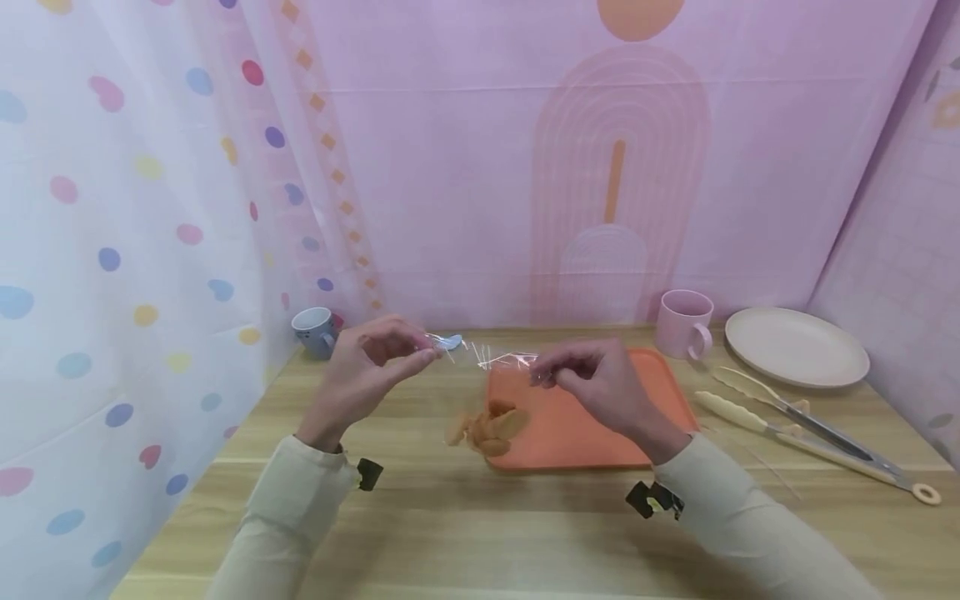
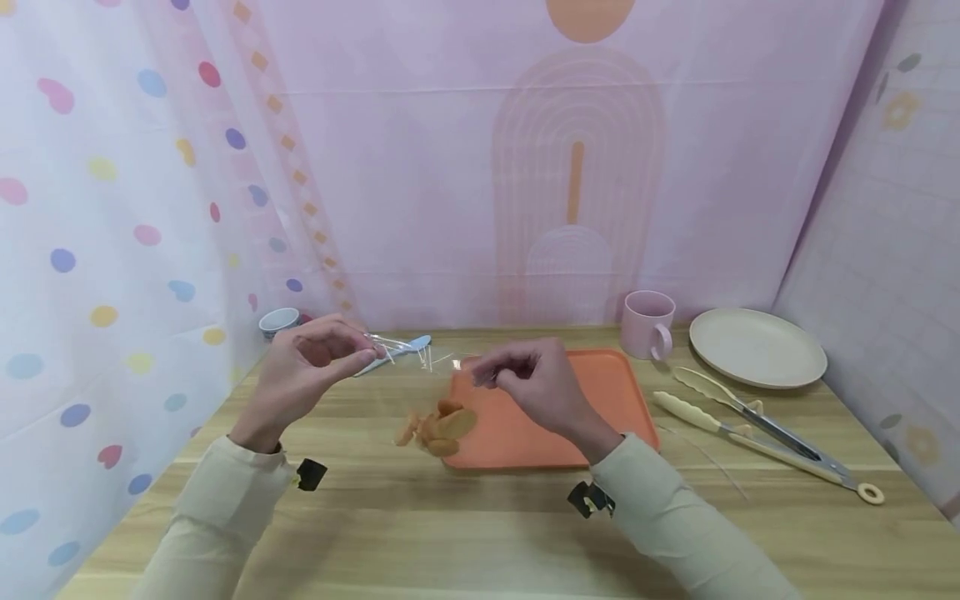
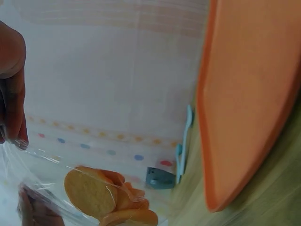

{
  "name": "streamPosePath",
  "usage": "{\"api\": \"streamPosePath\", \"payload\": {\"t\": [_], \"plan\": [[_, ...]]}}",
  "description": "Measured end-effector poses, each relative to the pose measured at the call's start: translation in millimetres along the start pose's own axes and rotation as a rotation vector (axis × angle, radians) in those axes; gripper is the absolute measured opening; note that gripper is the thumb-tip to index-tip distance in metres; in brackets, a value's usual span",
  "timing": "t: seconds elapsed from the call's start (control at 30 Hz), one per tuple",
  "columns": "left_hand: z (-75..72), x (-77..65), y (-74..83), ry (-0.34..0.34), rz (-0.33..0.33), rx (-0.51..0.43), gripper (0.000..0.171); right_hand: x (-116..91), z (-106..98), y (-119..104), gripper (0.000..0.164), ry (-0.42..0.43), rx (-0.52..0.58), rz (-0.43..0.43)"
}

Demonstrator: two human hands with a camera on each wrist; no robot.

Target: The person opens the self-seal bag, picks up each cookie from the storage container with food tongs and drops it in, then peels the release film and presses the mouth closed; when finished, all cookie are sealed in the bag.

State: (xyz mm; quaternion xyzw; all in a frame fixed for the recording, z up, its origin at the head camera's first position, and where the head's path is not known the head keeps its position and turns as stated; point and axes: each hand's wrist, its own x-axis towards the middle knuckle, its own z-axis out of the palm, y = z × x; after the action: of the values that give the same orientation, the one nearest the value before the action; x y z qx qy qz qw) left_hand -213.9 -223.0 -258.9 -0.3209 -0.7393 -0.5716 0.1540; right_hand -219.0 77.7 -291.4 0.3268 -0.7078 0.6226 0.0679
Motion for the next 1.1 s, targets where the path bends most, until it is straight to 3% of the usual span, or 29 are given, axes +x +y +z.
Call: {"api": "streamPosePath", "payload": {"t": [0.23,0.43,0.67,0.9,1.1], "plan": [[0.0,10.4,4.9,-0.097,-0.020,0.048,0.016,-0.8,-5.2,16.6,0.036,-0.043,-0.077,0.097],[0.3,15.9,11.6,-0.141,-0.017,0.134,0.016,7.6,-0.5,9.6,0.030,-0.154,-0.137,0.116],[0.9,14.2,13.8,-0.204,-0.017,0.213,0.014,30.7,28.8,-10.1,0.018,-0.326,-0.187,0.022],[3.8,13.4,13.0,-0.227,-0.006,0.239,0.017,40.6,51.2,-17.0,0.014,-0.287,-0.250,-0.163],[5.0,15.6,12.8,-0.218,0.026,0.289,0.020,44.9,58.8,-19.1,0.018,-0.323,-0.382,-0.216]]}}
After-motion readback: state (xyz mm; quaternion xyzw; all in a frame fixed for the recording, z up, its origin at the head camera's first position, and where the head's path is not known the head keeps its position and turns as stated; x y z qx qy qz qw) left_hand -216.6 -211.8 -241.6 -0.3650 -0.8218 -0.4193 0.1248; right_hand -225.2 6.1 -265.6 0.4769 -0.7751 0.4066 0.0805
